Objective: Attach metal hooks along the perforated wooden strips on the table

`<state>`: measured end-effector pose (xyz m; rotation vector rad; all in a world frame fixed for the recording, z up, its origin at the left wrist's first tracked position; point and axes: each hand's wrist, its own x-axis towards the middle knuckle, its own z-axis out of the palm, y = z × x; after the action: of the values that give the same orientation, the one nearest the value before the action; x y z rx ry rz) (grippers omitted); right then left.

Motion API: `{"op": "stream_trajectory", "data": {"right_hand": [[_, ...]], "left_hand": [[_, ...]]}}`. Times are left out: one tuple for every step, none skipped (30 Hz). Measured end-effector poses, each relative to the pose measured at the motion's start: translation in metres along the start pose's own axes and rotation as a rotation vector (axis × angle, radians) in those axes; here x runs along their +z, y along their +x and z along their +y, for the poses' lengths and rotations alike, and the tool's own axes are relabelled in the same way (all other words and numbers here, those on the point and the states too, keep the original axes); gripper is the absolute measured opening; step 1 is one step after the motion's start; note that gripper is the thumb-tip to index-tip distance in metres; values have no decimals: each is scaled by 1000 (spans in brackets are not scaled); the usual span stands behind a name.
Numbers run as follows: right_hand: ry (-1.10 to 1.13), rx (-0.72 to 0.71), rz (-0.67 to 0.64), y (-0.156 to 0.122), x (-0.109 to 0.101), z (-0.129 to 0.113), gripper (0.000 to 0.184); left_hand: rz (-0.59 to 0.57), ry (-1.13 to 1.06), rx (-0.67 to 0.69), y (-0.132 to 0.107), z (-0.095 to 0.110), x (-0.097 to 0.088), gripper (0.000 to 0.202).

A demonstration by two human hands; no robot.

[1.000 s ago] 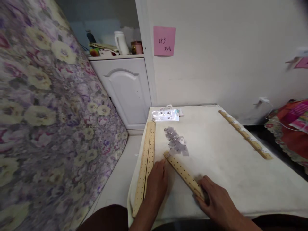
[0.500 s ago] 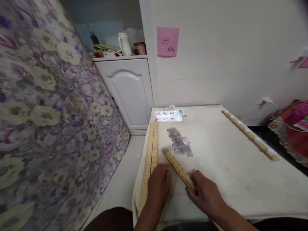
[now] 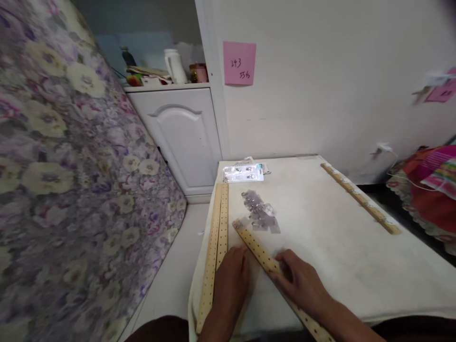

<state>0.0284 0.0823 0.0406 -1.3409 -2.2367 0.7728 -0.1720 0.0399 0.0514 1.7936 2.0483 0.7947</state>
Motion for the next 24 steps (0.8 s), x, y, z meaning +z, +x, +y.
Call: {"op": "stream_trajectory", "data": {"right_hand": [[36,9,26,6,-4,5,21],[61,12,63,14,-7,12,18],[82,9,102,24,-10,19,18],[97,10,136,35,-12,26,17],[102,28,175,46,-14,33,17],[106,42,204,57,-14,40,18],[110,55,220,67,-13,45,20],[104,69,235,77,-12,48,23],[86,80,244,85,-9,50,28],[65,90,247,92,-7,51,33],[41,96,245,97,-4,51,36],[16,98,239,101,-2,50,38],[-3,98,232,104,0,49,38],[-17,95,227,106,2,47,37],[-27,91,224,107,3,47,35],[-34,88,224,108,3,46,33],[-39,84,225,108,4,45,31],[-41,82,226,108,4,45,29],[-44,80,228,108,4,45,27],[-46,80,229,107,4,45,24],[-47,82,232,106,3,45,22],[-45,83,238,105,3,45,20],[-37,82,248,104,2,46,18],[-24,79,259,102,1,46,17]], "left_hand": [[-1,-3,-1,0,0,0,28],[-5,-6,-3,0,1,0,28],[-8,-8,-5,1,1,0,28],[-13,-11,-5,1,3,-1,28],[-19,-16,-5,1,4,-2,28],[-25,-24,-3,1,6,-3,28],[-32,-32,-2,2,8,-4,28],[-39,-38,-4,2,10,-5,29],[-46,-41,-7,3,12,-6,29],[-53,-42,-13,3,13,-7,29],[-62,-42,-17,4,14,-7,29],[-68,-41,-22,4,14,-7,29],[-73,-42,-25,5,14,-6,29],[-77,-45,-25,5,13,-5,30],[-79,-49,-23,6,12,-4,30],[-79,-52,-22,6,11,-2,30],[-81,-55,-21,6,10,-1,30],[-84,-56,-20,7,10,0,30],[-89,-57,-17,7,9,1,30],[-95,-57,-16,7,9,1,30],[-101,-56,-15,7,9,1,30],[-105,-57,-13,7,10,2,30],[-106,-59,-9,7,10,2,30],[-105,-62,-6,7,10,2,30]]}}
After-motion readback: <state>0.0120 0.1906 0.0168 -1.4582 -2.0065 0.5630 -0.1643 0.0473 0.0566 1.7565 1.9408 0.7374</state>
